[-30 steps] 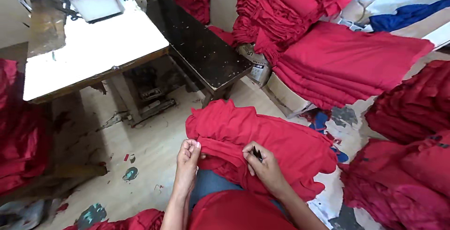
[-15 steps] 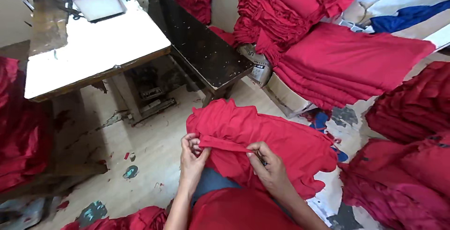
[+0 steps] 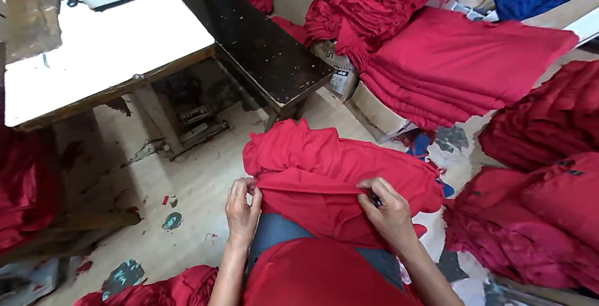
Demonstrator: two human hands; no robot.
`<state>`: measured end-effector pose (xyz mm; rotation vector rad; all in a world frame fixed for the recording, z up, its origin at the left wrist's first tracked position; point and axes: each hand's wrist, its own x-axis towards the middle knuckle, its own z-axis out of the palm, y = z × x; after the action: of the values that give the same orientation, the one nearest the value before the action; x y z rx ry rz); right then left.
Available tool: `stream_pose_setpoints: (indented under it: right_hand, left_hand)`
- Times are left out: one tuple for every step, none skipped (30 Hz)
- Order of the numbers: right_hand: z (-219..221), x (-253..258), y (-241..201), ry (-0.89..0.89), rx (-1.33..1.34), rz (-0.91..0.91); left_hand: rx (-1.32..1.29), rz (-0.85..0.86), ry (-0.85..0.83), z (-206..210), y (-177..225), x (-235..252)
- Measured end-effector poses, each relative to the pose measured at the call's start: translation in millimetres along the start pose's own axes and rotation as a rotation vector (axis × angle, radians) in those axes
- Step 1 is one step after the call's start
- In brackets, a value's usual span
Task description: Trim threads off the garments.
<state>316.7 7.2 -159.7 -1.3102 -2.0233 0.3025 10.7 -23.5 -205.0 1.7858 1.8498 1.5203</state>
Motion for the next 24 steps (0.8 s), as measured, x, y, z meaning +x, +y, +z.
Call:
stream_pose_setpoints:
  right_hand:
    - [1,-2,1,0.001,0.001,0.002]
    - [2,-3,1,0.004,0.003,0.003]
    - [3,-4,2,0.007,0.006,0.003]
    - [4,-5,3,0.009,0.007,0.001]
    - [4,-6,3,0.012,0.009,-0.005]
    - [5,-6,3,0.014,0.011,-0.008]
    - [5,-6,3,0.012,0.019,-0.003]
    - [5,-6,2,0.009,0.046,0.020]
    - [4,-6,0,0.000,0.104,0.079]
    - [1,-4,-3,-0.025,0.205,0.182]
    - [-1,-1,-5,-0.050,0.346,0.303]
    - [-1,2,-7,-0.068,0.477,0.408]
    - [-1,4,-7,-0.076,0.556,0.466]
    - [1,6,-7,-0.075,0.587,0.474]
    - [2,7,-9,-0.073,0.587,0.446]
    - [4,8,-12,-0.069,0.576,0.406]
    - [5,11,-17,-0.069,0.564,0.369]
    - [5,14,-23,-0.074,0.559,0.337]
    - [6,17,-29,-0.078,0.570,0.312]
    - [8,19,-34,-0.076,0.591,0.287]
    - [10,21,-37,-0.075,0.615,0.263]
    - [13,23,-39,-0.081,0.631,0.243]
    - [14,24,-41,-0.100,0.628,0.234]
    - [13,24,-42,-0.129,0.593,0.239]
  left_hand:
    - [-0.006,0.009,0.007,0,-2,-1]
    - [-0.010,0.013,0.012,0,-3,-2]
    - [-0.010,0.018,0.013,0,-3,-3]
    - [-0.005,0.021,0.012,0,-4,-4]
    - [0.001,0.024,0.010,1,-4,-5]
    - [0.005,0.029,0.006,1,-5,-6]
    - [0.000,0.033,-0.001,0,-6,-7]
    - [-0.017,0.016,-0.016,0,-6,-7]
    - [-0.067,-0.033,-0.044,-2,-5,-6]
    - [-0.165,-0.122,-0.085,-4,-4,-5]
    - [-0.313,-0.236,-0.106,-5,-3,-3]
    - [-0.471,-0.357,-0.095,-5,-2,-1]
    - [-0.560,-0.443,-0.074,-5,-1,2]
    - [-0.539,-0.472,-0.066,-6,-1,4]
    - [-0.409,-0.441,-0.079,-6,-1,5]
    - [-0.241,-0.376,-0.109,-8,2,7]
    - [-0.132,-0.290,-0.143,-8,7,11]
    - [-0.098,-0.216,-0.198,-7,15,16]
    - [-0.128,-0.159,-0.277,-5,25,22]
    - [-0.196,-0.110,-0.374,-1,36,27]
    - [-0.257,-0.059,-0.479,6,46,32]
    - [-0.289,-0.004,-0.579,14,53,36]
    - [-0.293,0.060,-0.648,21,59,38]
    - [-0.273,0.121,-0.668,28,62,39]
